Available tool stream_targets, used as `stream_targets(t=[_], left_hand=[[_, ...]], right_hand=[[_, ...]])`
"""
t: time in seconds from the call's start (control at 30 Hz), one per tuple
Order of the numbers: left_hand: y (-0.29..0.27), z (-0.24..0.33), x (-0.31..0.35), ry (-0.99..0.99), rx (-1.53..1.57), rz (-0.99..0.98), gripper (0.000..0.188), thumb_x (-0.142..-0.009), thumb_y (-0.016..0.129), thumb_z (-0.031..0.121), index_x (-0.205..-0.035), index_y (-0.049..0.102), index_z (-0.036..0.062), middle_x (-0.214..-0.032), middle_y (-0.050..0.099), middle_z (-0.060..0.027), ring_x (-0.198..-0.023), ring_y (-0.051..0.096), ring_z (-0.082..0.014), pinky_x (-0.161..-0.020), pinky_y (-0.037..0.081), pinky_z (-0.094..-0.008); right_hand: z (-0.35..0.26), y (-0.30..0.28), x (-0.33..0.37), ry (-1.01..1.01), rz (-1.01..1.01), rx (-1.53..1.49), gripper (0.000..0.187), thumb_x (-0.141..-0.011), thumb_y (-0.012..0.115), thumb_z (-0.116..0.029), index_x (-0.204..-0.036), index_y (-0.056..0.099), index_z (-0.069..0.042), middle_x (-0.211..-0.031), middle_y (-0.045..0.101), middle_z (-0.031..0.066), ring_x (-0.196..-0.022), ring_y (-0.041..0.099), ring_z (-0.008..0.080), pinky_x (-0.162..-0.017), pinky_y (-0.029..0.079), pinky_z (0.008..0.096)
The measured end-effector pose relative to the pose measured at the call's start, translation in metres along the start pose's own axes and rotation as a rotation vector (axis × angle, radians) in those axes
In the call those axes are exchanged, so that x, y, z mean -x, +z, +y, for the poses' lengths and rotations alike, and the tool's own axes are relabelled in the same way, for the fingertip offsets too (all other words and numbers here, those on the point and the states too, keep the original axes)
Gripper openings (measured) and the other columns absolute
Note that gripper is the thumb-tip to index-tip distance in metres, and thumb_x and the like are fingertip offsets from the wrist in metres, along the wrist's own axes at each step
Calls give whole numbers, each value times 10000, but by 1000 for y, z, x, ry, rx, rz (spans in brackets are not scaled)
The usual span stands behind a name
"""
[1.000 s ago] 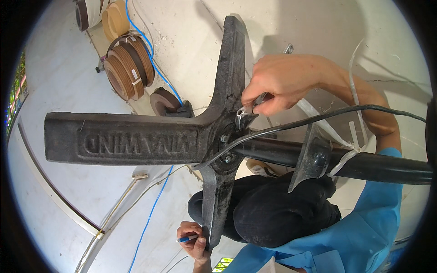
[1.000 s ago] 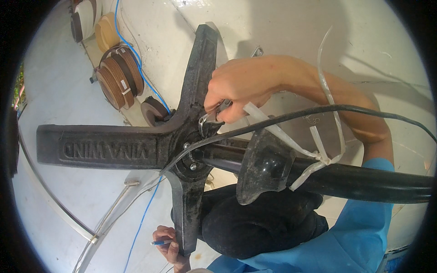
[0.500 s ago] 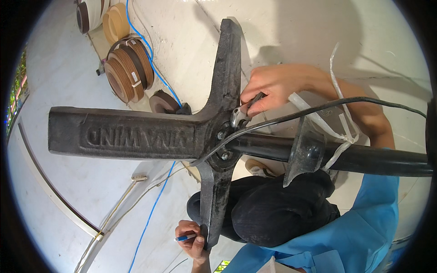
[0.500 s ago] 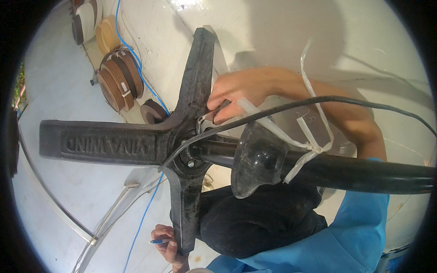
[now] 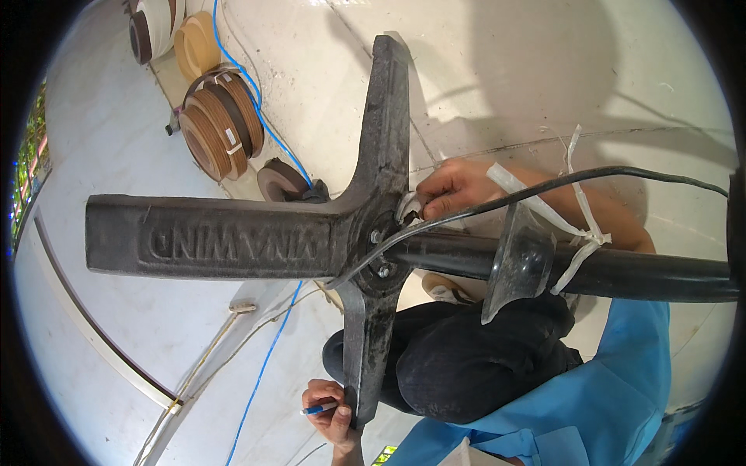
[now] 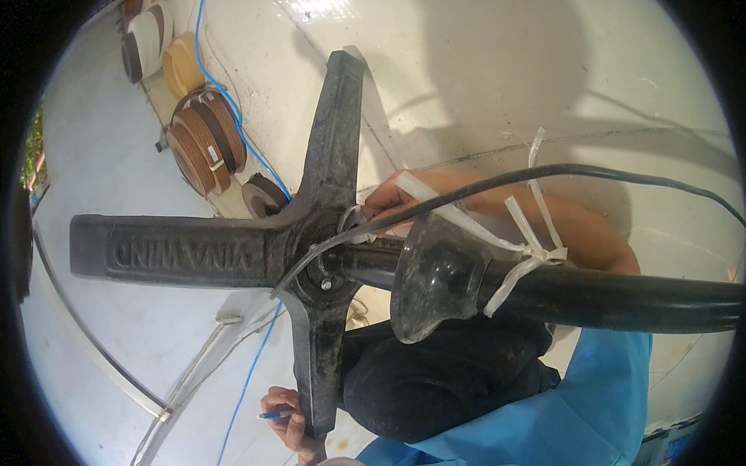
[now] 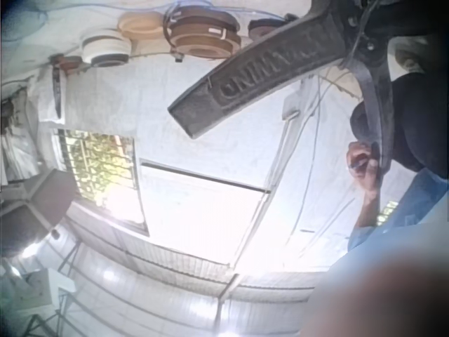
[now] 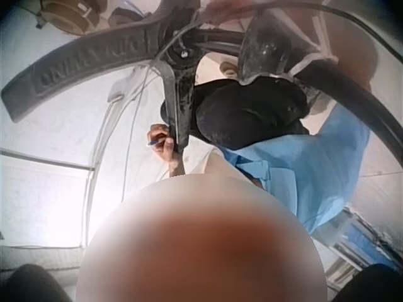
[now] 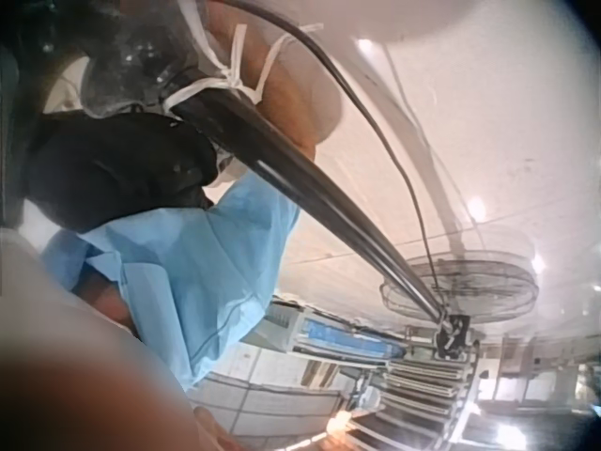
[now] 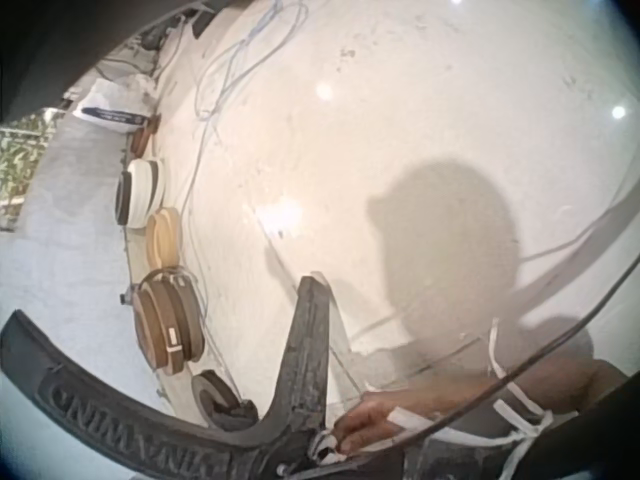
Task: The person uses a wrench to tighten bolts on the central hub of a ceiling fan blade assembly. They rotate the fan to access different bolts and continue tightening them throughout the clip.
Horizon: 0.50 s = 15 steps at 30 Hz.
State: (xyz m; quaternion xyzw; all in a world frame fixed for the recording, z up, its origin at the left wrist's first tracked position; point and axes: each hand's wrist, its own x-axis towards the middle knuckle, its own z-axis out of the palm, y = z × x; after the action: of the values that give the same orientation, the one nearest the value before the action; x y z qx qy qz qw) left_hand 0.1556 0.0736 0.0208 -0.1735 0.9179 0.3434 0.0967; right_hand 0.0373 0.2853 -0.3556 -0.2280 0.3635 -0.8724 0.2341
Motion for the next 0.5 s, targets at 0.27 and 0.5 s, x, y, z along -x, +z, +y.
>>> stream_targets(t=[0.27, 0.5], left_hand=[[2, -1, 1, -6, 66, 33, 339, -779, 790, 209, -962, 581, 15, -905, 541, -94, -794, 507, -167, -738, 406, -294], [1, -2, 1, 11, 75, 36, 336, -779, 793, 208, -958, 583, 17, -897, 541, -91, -800, 507, -167, -738, 403, -297]], right_hand=[[4, 17, 13, 215, 17, -259, 285, -1037, 636, -278, -969, 582, -7, -735, 622, 35, -706, 588, 144, -642, 451, 335], [-9, -1, 2, 77, 34, 13, 310, -997, 687, -283, -918, 591, 0, -767, 633, 49, -736, 565, 104, -652, 437, 329]])
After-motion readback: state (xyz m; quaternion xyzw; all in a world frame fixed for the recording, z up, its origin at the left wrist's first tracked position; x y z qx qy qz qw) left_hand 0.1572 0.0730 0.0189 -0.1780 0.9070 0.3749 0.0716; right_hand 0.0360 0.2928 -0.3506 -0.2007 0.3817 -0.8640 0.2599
